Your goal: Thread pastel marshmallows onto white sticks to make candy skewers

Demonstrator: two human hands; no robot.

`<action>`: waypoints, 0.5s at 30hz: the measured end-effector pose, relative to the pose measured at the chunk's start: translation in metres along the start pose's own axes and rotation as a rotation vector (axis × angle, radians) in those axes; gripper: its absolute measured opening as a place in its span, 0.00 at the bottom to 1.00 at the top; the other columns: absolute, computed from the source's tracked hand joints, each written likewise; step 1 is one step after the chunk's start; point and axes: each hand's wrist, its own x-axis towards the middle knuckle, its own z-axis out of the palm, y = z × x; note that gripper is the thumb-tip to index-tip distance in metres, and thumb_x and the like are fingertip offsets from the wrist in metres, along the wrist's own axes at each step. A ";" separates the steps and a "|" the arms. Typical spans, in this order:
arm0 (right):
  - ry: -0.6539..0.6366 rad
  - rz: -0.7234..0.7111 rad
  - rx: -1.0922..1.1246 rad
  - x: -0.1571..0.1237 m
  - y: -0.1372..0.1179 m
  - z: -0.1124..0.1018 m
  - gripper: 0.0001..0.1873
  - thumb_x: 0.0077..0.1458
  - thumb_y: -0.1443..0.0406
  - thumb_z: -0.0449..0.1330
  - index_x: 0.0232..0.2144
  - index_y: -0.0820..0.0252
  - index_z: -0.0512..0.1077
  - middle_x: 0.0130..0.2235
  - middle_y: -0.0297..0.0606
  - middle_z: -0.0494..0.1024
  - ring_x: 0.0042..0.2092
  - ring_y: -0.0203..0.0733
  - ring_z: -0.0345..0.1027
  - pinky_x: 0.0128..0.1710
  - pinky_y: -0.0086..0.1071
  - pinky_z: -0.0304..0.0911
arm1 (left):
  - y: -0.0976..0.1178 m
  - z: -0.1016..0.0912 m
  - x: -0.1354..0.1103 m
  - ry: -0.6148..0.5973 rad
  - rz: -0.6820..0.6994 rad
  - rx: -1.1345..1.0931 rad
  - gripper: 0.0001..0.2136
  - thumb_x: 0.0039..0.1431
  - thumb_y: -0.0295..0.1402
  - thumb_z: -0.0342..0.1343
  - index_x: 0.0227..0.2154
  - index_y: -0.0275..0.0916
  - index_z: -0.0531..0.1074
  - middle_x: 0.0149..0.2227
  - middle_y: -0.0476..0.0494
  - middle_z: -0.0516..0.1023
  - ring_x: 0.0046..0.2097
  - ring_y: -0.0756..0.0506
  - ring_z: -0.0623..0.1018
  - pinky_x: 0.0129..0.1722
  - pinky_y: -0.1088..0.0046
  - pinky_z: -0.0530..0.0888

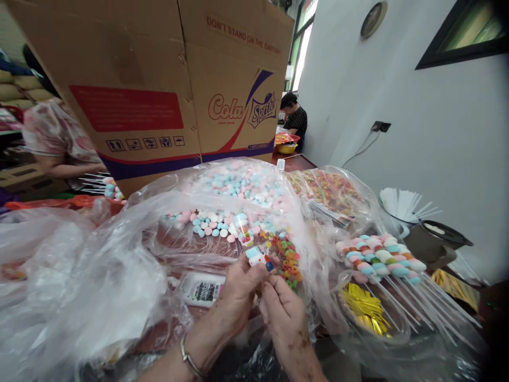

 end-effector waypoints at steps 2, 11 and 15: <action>-0.065 0.048 0.051 -0.005 0.000 -0.001 0.23 0.53 0.46 0.59 0.25 0.59 0.67 0.14 0.22 0.57 0.17 0.28 0.48 0.16 0.23 0.44 | 0.017 -0.003 0.008 0.030 0.034 -0.041 0.21 0.45 0.47 0.69 0.33 0.34 0.77 0.31 0.40 0.83 0.33 0.44 0.81 0.34 0.71 0.76; -0.043 0.147 0.230 -0.010 0.023 0.010 0.26 0.48 0.44 0.63 0.22 0.57 0.61 0.15 0.22 0.55 0.18 0.27 0.46 0.16 0.24 0.42 | 0.007 0.004 0.013 0.058 0.036 -0.069 0.13 0.46 0.34 0.70 0.29 0.36 0.71 0.20 0.54 0.74 0.21 0.52 0.74 0.26 0.78 0.72; -0.046 0.120 0.208 -0.006 0.029 0.011 0.24 0.52 0.45 0.61 0.23 0.58 0.63 0.16 0.23 0.57 0.18 0.28 0.47 0.17 0.24 0.43 | -0.007 0.002 0.004 0.040 0.020 -0.108 0.11 0.49 0.33 0.69 0.28 0.37 0.71 0.21 0.53 0.74 0.27 0.49 0.78 0.31 0.76 0.74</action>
